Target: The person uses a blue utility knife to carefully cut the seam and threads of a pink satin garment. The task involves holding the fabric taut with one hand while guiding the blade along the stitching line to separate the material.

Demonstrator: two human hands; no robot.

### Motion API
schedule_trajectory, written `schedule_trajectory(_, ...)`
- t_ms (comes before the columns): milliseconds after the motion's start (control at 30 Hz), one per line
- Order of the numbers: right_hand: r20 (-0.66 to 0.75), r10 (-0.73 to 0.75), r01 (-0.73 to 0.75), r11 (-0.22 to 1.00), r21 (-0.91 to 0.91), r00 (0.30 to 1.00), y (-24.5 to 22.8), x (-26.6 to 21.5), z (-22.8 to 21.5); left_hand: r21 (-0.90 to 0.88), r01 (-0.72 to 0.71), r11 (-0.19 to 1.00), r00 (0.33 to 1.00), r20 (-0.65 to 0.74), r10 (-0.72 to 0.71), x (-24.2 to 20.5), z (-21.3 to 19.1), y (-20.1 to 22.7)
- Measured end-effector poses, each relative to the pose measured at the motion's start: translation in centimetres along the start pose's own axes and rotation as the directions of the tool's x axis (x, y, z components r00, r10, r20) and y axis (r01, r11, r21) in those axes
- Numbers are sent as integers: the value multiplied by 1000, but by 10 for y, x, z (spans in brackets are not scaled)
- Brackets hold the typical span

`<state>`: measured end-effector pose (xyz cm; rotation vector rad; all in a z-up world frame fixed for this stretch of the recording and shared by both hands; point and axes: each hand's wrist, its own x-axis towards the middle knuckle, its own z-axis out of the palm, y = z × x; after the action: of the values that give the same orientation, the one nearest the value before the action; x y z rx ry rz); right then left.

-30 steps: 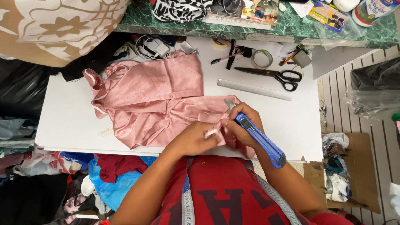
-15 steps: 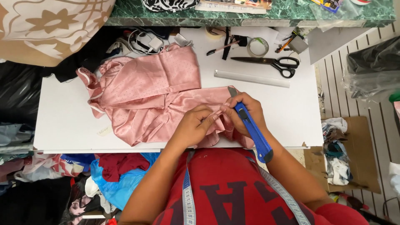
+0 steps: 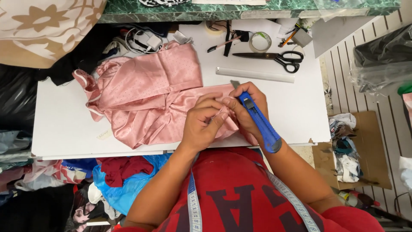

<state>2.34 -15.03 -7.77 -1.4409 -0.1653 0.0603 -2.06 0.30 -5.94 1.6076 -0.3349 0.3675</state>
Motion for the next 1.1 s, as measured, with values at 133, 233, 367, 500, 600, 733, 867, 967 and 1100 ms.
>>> schedule_trajectory(133, 23, 108, -110, 980, 168, 994, 0, -3, -1, -118, 27, 993, 1000, 17, -25, 7, 10, 2)
schedule_trajectory(233, 50, 167, -175, 944, 281, 985, 14, 5, -21, -69, 25, 997, 999, -45, -28, 17, 12, -1)
schedule_trajectory(367, 119, -301, 312, 946, -92, 946, -18, 16, -57, -5, 99, 995, 989, -108, -99, 23, 20, 2)
schedule_trajectory(500, 237, -562, 595, 798, -97, 792, -65, -2, -58, -36, 123, 992, 987, -103, -126, 36, 43, 28)
schedule_trajectory(600, 216, -619, 644, 762, -66, 755, -70, 4, -63, -22, 146, 989, 981, -125, -148, 47, 59, 42)
schedule_trajectory(733, 186, -715, 734, 677, -57, 674, -53, 14, -83, -31, 150, 988, 979, -134, -153, 51, 71, 49)
schedule_trajectory(867, 133, -756, 757, 651, 47, 641, -52, 14, -100, -105, 111, 988, 991, -69, -118, 63, 84, 69)
schedule_trajectory(967, 123, -767, 767, 639, 51, 630, -49, 19, -117, -132, 80, 988, 996, -33, -86, 68, 93, 70)
schedule_trajectory(1100, 100, -786, 786, 616, 50, 610, -49, 23, -132, -190, 45, 981, 999, 10, -44, 70, 103, 59)
